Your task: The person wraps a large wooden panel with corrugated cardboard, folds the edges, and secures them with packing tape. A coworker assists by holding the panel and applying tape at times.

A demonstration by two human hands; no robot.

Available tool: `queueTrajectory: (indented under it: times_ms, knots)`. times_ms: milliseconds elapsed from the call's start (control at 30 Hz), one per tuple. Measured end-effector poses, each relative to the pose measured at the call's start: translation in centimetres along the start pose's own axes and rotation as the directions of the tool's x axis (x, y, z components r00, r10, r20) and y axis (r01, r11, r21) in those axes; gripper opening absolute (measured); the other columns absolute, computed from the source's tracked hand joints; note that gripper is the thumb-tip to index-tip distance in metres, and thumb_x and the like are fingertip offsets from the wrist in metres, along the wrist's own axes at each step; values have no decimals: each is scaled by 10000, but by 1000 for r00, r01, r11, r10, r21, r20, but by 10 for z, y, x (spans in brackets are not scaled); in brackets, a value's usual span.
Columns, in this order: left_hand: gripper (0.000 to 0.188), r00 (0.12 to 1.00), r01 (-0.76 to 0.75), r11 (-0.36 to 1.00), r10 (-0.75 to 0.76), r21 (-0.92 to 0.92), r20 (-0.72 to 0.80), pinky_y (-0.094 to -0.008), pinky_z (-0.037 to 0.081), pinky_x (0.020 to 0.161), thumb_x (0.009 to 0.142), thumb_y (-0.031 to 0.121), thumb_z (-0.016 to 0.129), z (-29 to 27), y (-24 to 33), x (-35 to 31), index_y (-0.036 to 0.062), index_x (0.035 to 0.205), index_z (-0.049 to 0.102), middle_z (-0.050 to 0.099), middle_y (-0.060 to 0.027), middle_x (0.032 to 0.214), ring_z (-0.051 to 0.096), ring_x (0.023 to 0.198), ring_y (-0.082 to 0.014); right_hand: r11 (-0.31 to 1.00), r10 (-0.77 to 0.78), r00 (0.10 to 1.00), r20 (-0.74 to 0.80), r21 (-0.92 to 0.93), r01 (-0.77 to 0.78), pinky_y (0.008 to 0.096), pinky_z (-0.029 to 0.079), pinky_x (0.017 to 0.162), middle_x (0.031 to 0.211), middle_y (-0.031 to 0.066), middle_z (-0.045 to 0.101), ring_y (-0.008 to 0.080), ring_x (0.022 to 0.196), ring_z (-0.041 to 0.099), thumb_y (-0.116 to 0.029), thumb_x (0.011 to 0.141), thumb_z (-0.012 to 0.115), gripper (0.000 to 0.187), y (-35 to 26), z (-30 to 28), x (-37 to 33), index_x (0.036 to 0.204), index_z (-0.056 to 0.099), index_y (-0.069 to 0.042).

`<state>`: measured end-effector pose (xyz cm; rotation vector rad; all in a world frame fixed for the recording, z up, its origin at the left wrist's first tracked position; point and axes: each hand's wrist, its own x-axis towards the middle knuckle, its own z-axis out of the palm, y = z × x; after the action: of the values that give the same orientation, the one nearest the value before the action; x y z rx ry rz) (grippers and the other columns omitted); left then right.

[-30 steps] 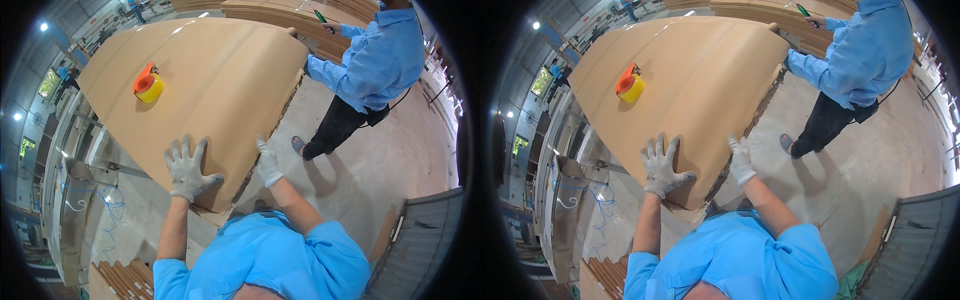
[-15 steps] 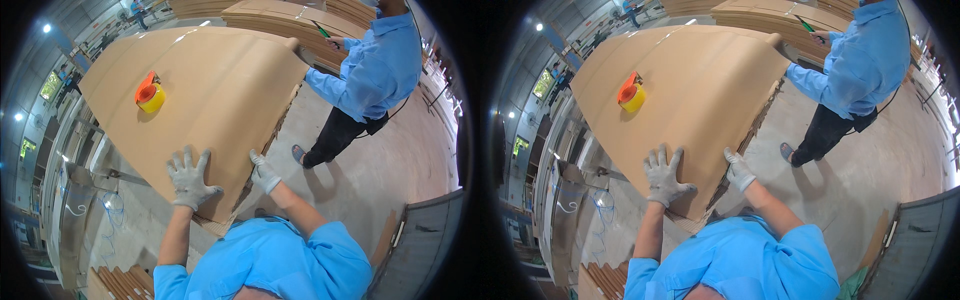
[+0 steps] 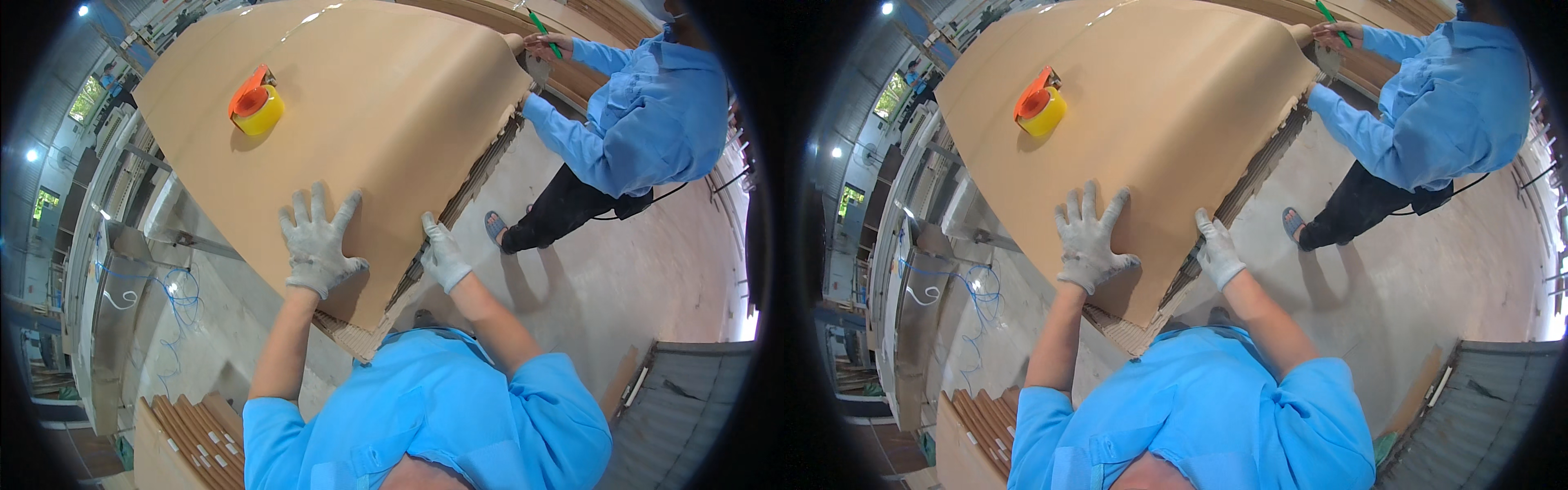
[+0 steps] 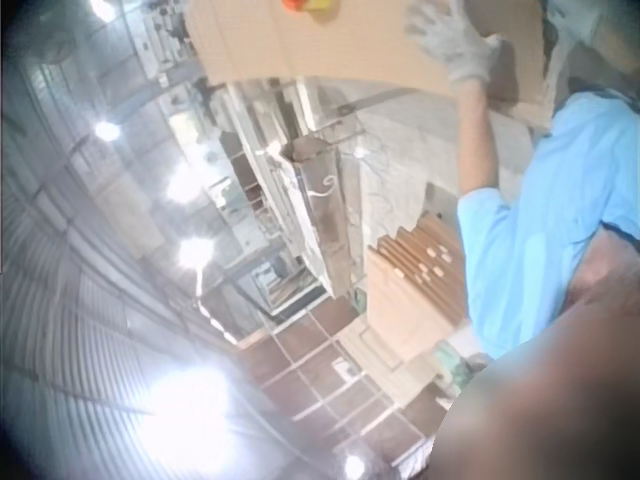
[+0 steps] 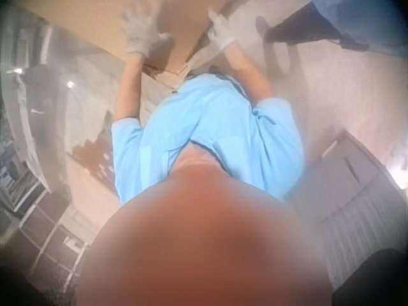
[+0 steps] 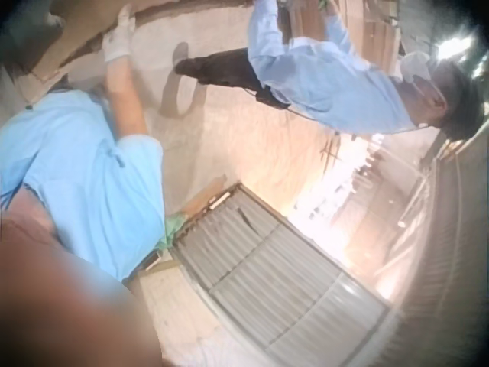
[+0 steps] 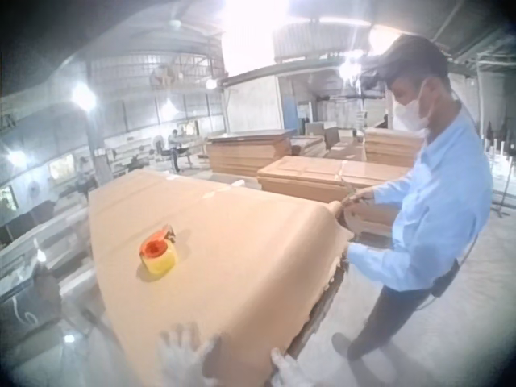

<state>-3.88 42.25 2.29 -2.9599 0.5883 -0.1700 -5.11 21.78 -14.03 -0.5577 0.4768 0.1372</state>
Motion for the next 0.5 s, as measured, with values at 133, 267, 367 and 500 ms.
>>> queueTrajectory:
  times_ms: [133, 267, 367, 500]
  knots:
    - [1217, 1000, -17, 999, 17, -46, 6, -664, 219, 1127, 471, 591, 874, 0, -5, 0, 303, 1541, 369, 302, -268, 1562, 296, 1401, -524, 975, 154, 988, 23, 161, -156, 461, 444, 1074, 1342, 74, 584, 277, 1261, 543, -418, 1011, 555, 475, 7, 19, -26, 1360, 495, -101]
    - [1235, 997, -72, 989, 71, -131, -15, -684, 230, 1110, 465, 698, 837, -2, -13, -1, 322, 1541, 361, 329, -295, 1540, 297, 1398, -540, 921, 135, 990, -52, 375, -106, 485, 453, 1066, 1345, 98, 587, 301, 1243, 551, -471, 1039, 425, 473, 31, 57, -16, 1326, 541, -113]
    - [1318, 991, -127, 969, 131, -210, 7, -678, 191, 1122, 455, 843, 735, -5, -20, 0, 228, 1555, 351, 322, -336, 1525, 287, 1380, -584, 883, 101, 987, 121, 446, -145, 485, 458, 1061, 1347, 115, 584, 320, 1232, 554, -488, 1019, 427, 508, 41, 75, -2, 1348, 530, -115]
    - [1275, 991, -134, 968, 135, -213, -7, -700, 194, 1110, 488, 808, 750, -8, -15, -1, 232, 1554, 353, 314, -330, 1533, 275, 1388, -587, 811, 32, 894, 447, 512, -284, 486, 455, 1061, 1345, 126, 583, 338, 1227, 555, -526, 1003, 416, 560, 52, 85, 18, 1377, 519, -122]
